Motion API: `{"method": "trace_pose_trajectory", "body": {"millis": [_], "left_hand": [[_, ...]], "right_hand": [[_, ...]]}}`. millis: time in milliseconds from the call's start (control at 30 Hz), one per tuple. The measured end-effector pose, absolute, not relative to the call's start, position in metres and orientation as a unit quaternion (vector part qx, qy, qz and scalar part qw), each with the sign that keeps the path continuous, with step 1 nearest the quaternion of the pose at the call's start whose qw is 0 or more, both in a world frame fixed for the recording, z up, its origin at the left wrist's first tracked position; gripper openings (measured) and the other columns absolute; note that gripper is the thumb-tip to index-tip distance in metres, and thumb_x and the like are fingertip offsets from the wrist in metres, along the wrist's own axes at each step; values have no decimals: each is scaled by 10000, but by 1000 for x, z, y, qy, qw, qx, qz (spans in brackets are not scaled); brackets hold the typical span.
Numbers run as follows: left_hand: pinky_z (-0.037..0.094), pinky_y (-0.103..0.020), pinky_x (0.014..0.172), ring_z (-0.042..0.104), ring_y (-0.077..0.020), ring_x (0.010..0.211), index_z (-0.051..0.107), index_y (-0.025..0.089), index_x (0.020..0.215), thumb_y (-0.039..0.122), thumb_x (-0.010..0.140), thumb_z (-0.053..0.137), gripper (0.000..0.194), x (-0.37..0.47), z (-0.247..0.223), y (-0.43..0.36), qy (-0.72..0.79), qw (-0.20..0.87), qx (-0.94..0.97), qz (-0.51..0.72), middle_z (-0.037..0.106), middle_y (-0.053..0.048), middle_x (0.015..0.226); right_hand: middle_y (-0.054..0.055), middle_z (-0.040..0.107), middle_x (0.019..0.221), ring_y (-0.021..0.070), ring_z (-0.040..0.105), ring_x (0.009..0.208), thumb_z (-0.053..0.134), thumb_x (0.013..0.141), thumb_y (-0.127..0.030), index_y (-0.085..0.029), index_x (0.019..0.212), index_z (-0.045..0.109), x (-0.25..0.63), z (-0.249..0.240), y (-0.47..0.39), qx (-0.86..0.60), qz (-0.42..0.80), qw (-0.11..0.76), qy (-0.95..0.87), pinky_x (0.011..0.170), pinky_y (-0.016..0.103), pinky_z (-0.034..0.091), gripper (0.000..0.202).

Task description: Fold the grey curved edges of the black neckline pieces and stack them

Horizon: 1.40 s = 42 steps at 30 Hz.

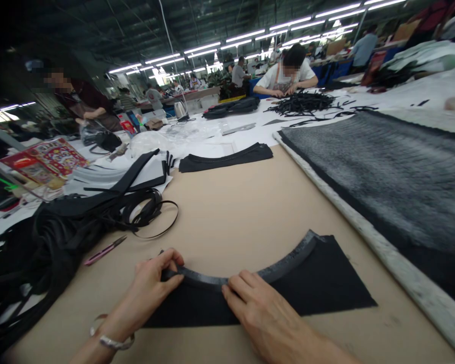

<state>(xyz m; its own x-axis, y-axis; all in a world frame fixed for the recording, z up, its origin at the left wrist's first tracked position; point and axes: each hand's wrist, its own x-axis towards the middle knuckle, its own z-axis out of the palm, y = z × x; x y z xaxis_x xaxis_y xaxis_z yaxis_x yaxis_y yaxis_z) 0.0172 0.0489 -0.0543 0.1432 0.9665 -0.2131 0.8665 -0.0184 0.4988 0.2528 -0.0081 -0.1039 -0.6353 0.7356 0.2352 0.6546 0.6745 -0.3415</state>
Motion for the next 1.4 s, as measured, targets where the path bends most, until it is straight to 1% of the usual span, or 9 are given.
{"method": "trace_pose_trajectory", "body": {"millis": [167,333,533,633,733,867,967,1167,1400], "left_hand": [[310,-315,790,580,-153,721,560,225,805,161,700,499,138,18,-57,52,652,254,709,84,613,66,683],[314,-305,777,590,-156,754,556,218,807,162,696,511,133,18,-61,53,654,255,708,79,628,56,717],[284,-310,778,588,-149,768,558,215,816,144,679,527,157,18,-60,56,654,247,712,66,635,61,736],[260,-315,780,582,-151,771,556,218,820,137,671,532,172,19,-58,56,653,242,714,67,631,65,738],[253,-313,777,577,-146,766,548,220,835,129,673,524,187,21,-57,53,652,235,717,70,630,68,740],[250,-326,777,577,-173,817,553,215,850,159,679,545,181,18,-55,49,665,215,712,74,643,45,761],[259,-335,788,576,-188,836,573,220,854,213,698,564,156,7,-53,49,680,211,695,95,640,36,785],[344,-271,704,546,-139,682,592,208,853,199,710,523,159,-18,-55,61,687,244,669,144,595,51,691],[348,-235,635,546,-131,655,619,208,800,197,712,540,119,-24,-65,65,695,246,656,165,591,49,654]], "right_hand": [[87,584,999,199,517,891,455,701,44,-118,1153,570,253,-102,-9,-383,86,188,-900,846,331,474,494],[102,596,1028,211,526,906,426,644,54,-114,1130,582,253,-106,-10,-381,59,195,-902,854,343,472,537],[96,583,1016,206,522,895,420,654,49,-129,1163,551,255,-106,-10,-381,71,185,-903,856,349,453,555],[87,580,1005,201,514,850,413,662,44,-141,1232,504,244,-91,-6,-376,74,176,-907,810,341,449,606],[81,577,1018,204,505,861,442,689,11,-137,1310,435,222,-81,-1,-353,78,172,-916,824,348,430,638],[65,566,1008,204,496,893,475,733,-30,-132,1248,474,194,-93,5,-361,79,176,-912,873,347,398,525],[68,566,1030,210,488,921,500,729,-45,-128,1238,485,186,-107,8,-374,51,184,-907,885,344,377,516],[49,574,903,193,475,783,576,712,-122,-128,1042,586,182,-108,13,-372,12,187,-909,752,335,369,331],[38,581,867,181,466,756,634,737,-240,-137,1012,578,179,-112,16,-367,-42,212,-905,681,332,323,298]]}}
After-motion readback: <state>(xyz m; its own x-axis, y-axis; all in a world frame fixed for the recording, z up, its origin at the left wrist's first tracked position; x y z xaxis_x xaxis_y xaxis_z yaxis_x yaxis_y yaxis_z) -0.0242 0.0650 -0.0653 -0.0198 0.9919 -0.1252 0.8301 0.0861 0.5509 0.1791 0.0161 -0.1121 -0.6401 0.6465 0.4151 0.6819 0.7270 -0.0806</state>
